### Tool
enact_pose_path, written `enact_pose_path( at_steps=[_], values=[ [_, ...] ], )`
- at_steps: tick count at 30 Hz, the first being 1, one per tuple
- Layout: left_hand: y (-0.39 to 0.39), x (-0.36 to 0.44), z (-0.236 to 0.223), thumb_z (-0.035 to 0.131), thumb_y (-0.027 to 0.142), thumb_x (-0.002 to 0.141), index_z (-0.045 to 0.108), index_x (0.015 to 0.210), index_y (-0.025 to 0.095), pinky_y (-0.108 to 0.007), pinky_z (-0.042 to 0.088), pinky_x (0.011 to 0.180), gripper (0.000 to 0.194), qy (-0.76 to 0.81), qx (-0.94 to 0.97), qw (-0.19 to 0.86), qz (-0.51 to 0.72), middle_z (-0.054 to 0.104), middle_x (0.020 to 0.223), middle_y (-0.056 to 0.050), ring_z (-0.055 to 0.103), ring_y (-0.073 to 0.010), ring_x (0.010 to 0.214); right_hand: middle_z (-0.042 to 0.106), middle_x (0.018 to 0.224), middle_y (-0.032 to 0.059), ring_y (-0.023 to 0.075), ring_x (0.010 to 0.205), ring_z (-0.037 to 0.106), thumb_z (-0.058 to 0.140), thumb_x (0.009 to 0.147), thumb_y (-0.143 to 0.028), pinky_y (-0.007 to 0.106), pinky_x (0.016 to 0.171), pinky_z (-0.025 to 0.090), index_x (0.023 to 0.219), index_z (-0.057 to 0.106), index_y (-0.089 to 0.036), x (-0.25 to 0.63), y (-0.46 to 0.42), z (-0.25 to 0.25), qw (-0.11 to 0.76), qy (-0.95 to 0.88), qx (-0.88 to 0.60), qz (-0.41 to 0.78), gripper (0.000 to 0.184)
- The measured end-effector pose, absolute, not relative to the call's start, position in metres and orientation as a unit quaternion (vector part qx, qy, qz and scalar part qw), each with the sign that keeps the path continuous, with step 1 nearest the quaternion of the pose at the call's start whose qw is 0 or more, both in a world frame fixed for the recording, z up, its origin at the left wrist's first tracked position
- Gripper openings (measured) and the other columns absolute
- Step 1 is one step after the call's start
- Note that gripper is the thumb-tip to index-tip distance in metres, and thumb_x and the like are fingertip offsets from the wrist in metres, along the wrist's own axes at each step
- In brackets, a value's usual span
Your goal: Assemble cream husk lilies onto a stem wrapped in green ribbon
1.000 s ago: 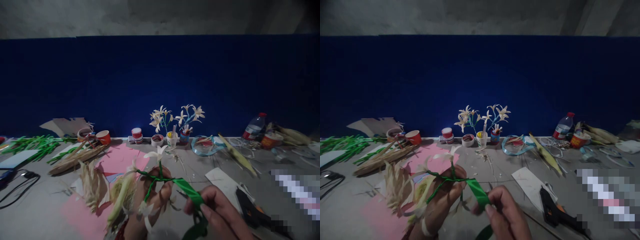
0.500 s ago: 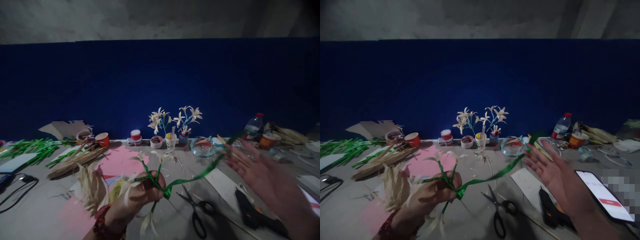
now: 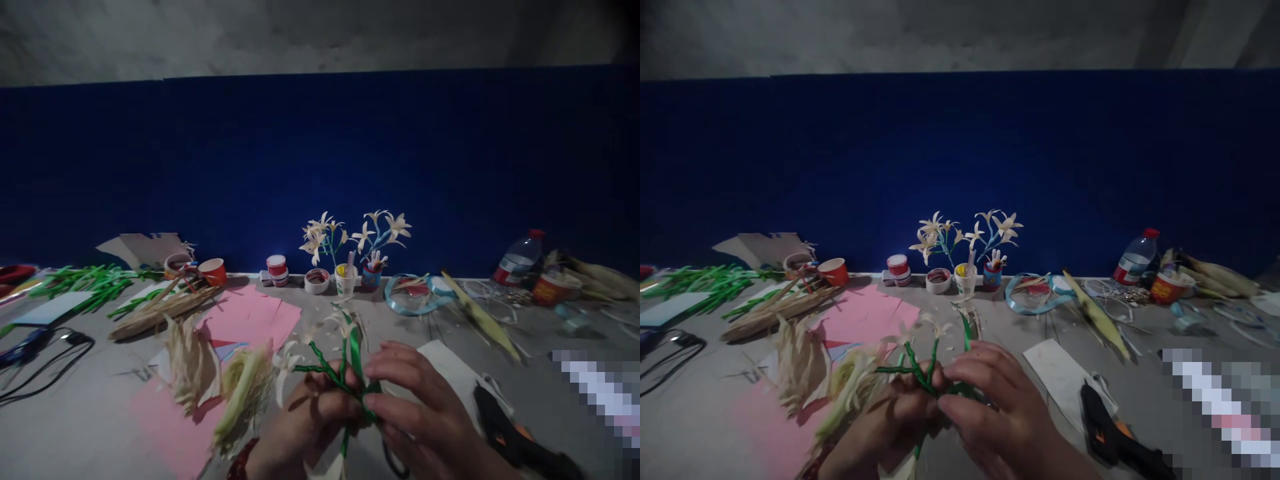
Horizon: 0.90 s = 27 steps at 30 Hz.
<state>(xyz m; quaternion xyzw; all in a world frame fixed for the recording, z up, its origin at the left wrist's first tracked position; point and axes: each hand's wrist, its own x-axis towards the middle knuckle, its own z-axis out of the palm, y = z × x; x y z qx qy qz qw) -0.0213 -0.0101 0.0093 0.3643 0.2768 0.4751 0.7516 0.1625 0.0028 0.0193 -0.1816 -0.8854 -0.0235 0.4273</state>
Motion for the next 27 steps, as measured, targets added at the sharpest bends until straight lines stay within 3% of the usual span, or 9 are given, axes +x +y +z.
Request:
enact_pose_path(
  at_steps=[4, 9, 20, 27],
  values=[
    [-0.013, -0.013, 0.007, 0.063, 0.007, 0.059, 0.062, 0.069, 0.013, -0.023, 0.037, 0.06, 0.011, 0.274, 0.348, 0.758, 0.479, 0.056, 0.063, 0.002, 0.048, -0.0105, 0.06, 0.075, 0.092, 0.0074, 0.0198, 0.087, 0.069, 0.055, 0.077, -0.007, 0.04, 0.085, 0.055, 0.103, 0.058, -0.02, 0.16, 0.006, 0.011, 0.426, -0.887, -0.176, -0.016, 0.03],
    [-0.014, -0.01, 0.01, 0.064, 0.008, 0.058, 0.063, 0.068, 0.014, -0.024, 0.036, 0.062, 0.012, 0.31, 0.332, 0.76, 0.466, 0.056, 0.064, 0.002, 0.048, -0.0112, 0.062, 0.076, 0.088, 0.0104, 0.0187, 0.082, 0.071, 0.055, 0.083, -0.008, 0.03, 0.071, 0.058, 0.107, 0.059, -0.016, 0.166, 0.004, 0.004, 0.436, -0.881, -0.184, -0.021, 0.025],
    [-0.015, -0.008, 0.005, 0.065, 0.013, 0.059, 0.063, 0.069, 0.012, -0.025, 0.035, 0.061, 0.01, 0.312, 0.337, 0.767, 0.449, 0.057, 0.062, 0.001, 0.048, -0.0129, 0.062, 0.071, 0.084, 0.0099, 0.0196, 0.076, 0.066, 0.047, 0.093, -0.019, 0.032, 0.067, 0.056, 0.098, 0.063, -0.018, 0.164, -0.008, -0.02, 0.494, -0.827, -0.257, 0.08, 0.017],
    [-0.012, -0.009, 0.004, 0.066, 0.013, 0.058, 0.063, 0.063, 0.012, -0.024, 0.034, 0.058, 0.006, 0.332, 0.333, 0.762, 0.445, 0.055, 0.058, 0.002, 0.047, -0.0117, 0.058, 0.067, 0.078, 0.0064, 0.019, 0.071, 0.064, 0.051, 0.087, -0.01, 0.029, 0.062, 0.054, 0.096, 0.062, -0.02, 0.162, -0.018, -0.028, 0.487, -0.807, -0.3, 0.147, 0.017]
  ],
)
